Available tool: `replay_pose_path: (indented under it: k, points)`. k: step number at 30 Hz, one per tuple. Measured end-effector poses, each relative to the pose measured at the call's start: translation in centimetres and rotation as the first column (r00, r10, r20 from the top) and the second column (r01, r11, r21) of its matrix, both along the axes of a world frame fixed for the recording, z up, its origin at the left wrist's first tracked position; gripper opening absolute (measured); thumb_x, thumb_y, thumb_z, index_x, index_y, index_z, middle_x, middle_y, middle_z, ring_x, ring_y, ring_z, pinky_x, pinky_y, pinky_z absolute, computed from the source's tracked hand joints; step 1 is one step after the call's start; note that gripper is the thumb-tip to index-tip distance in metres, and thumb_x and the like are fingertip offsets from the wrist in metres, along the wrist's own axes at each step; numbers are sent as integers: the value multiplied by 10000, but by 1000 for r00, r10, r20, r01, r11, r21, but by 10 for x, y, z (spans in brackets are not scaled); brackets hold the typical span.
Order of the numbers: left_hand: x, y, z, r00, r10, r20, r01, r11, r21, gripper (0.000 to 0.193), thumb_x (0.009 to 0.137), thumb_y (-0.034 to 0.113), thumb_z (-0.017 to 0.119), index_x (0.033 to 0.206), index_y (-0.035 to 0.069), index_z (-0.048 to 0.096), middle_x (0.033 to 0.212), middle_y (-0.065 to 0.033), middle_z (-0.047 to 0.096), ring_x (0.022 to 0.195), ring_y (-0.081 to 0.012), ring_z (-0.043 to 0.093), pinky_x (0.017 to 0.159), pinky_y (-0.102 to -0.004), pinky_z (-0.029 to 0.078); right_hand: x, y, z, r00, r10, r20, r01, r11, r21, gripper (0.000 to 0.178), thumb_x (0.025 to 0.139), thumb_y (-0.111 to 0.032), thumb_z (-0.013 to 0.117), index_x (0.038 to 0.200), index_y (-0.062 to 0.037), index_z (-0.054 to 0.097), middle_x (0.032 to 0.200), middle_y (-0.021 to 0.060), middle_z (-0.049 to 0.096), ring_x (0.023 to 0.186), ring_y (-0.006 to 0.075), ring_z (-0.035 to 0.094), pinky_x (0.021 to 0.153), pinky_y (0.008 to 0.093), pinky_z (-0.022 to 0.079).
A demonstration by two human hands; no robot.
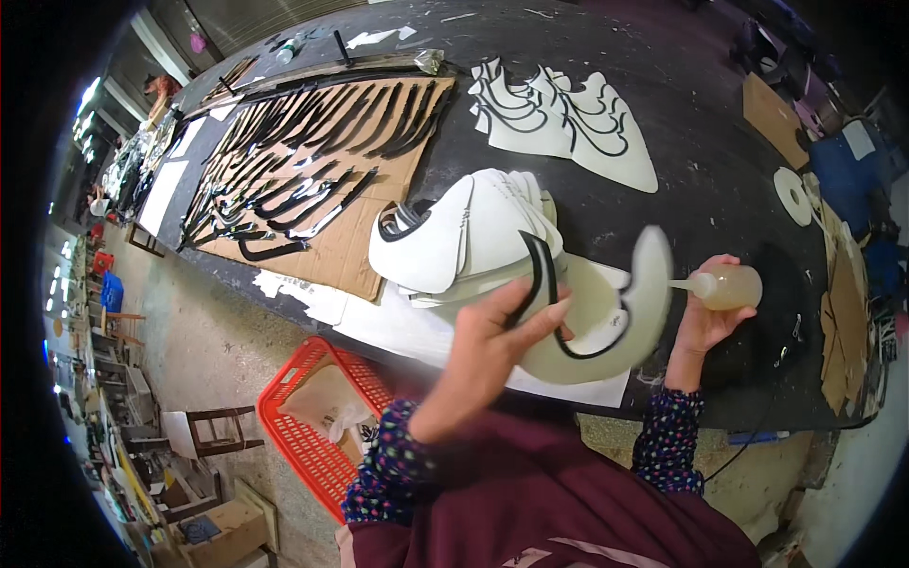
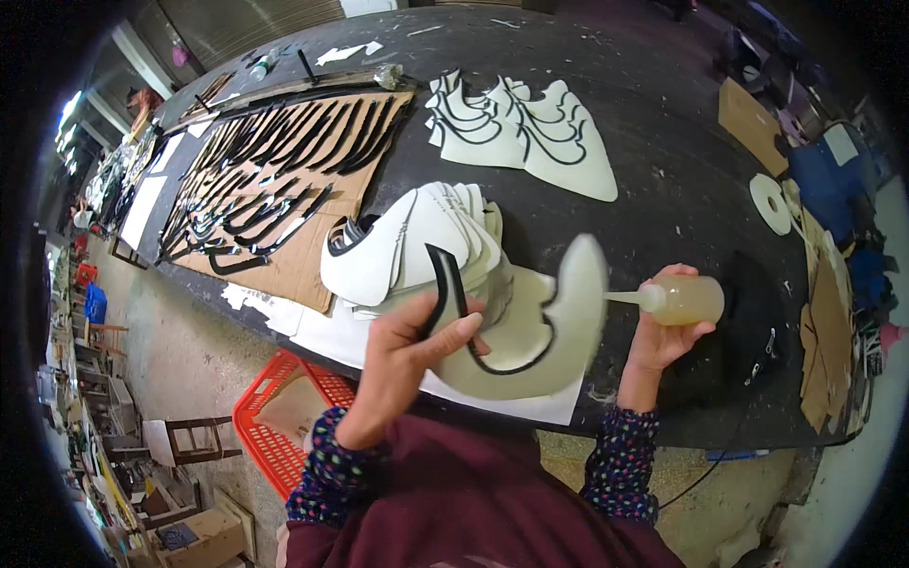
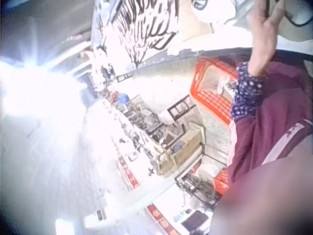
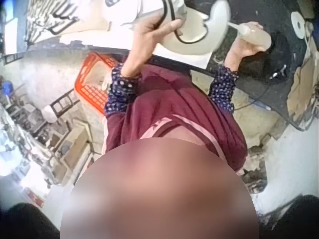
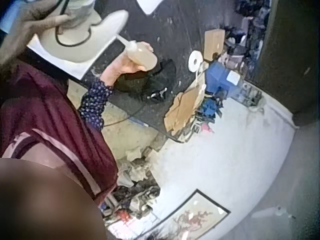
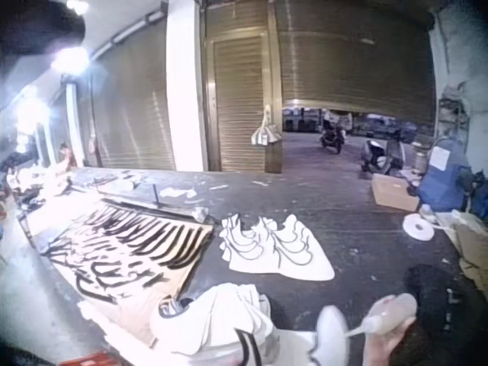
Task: Applying glue to the edges of shoe upper components using a nozzle bottle in a factory setting.
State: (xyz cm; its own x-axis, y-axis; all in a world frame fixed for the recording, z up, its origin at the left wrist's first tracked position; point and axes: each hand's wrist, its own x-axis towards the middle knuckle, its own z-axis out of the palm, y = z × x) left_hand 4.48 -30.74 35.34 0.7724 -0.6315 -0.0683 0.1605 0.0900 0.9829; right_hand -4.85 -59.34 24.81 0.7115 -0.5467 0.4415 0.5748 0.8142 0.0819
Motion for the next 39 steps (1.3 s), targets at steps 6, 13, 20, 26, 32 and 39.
replay_pose_path:
  k: [6,13,20,26,32,39]
  points:
    - [-1,10,0,982,-129,-137,119,990,-83,376,803,3,600,1157,-11,476,827,-71,617,803,-145,606,699,-223,452,-5,31,61,992,-109,57,118,972,-204,711,660,-194,761,1245,-76,375,1274,50,347,1267,261,254,1014,587,191]
    - [-8,24,-14,919,-297,-260,268,953,-141,489,790,-43,586,1248,9,420,1011,-95,580,840,-148,589,763,-247,463,-4,68,94,964,-266,-4,223,816,-533,764,643,-296,768,1237,-103,328,1229,10,361,1206,260,329,945,590,331]
    - [-12,23,-20,926,-281,-252,239,953,-185,478,794,-42,583,1243,8,426,984,-94,587,822,-142,588,764,-249,465,-15,85,100,972,-233,18,184,718,-671,857,528,-211,843,1213,-185,328,1179,-7,386,1141,254,393,909,588,383]
    - [-12,23,-19,928,-285,-241,246,952,-181,470,793,-29,592,1234,11,436,911,-78,603,808,-131,584,748,-242,461,-18,85,98,967,-249,50,201,634,-747,860,530,-203,843,1217,-190,327,1151,2,428,1130,268,408,909,597,377]
    - [-12,21,-22,930,-278,-240,243,956,-163,444,794,-29,591,1215,11,457,891,-66,605,797,-124,585,743,-240,464,-18,85,99,938,-335,90,284,592,-754,848,544,-186,838,1220,-184,326,1171,7,429,1128,280,408,903,599,381]
    - [-11,20,-26,929,-287,-232,250,952,-175,454,794,-41,586,1226,14,457,936,-66,593,798,-122,586,747,-241,468,-17,87,98,951,-293,101,263,590,-764,825,555,-177,832,1213,-172,334,1163,11,430,1129,291,407,913,602,372]
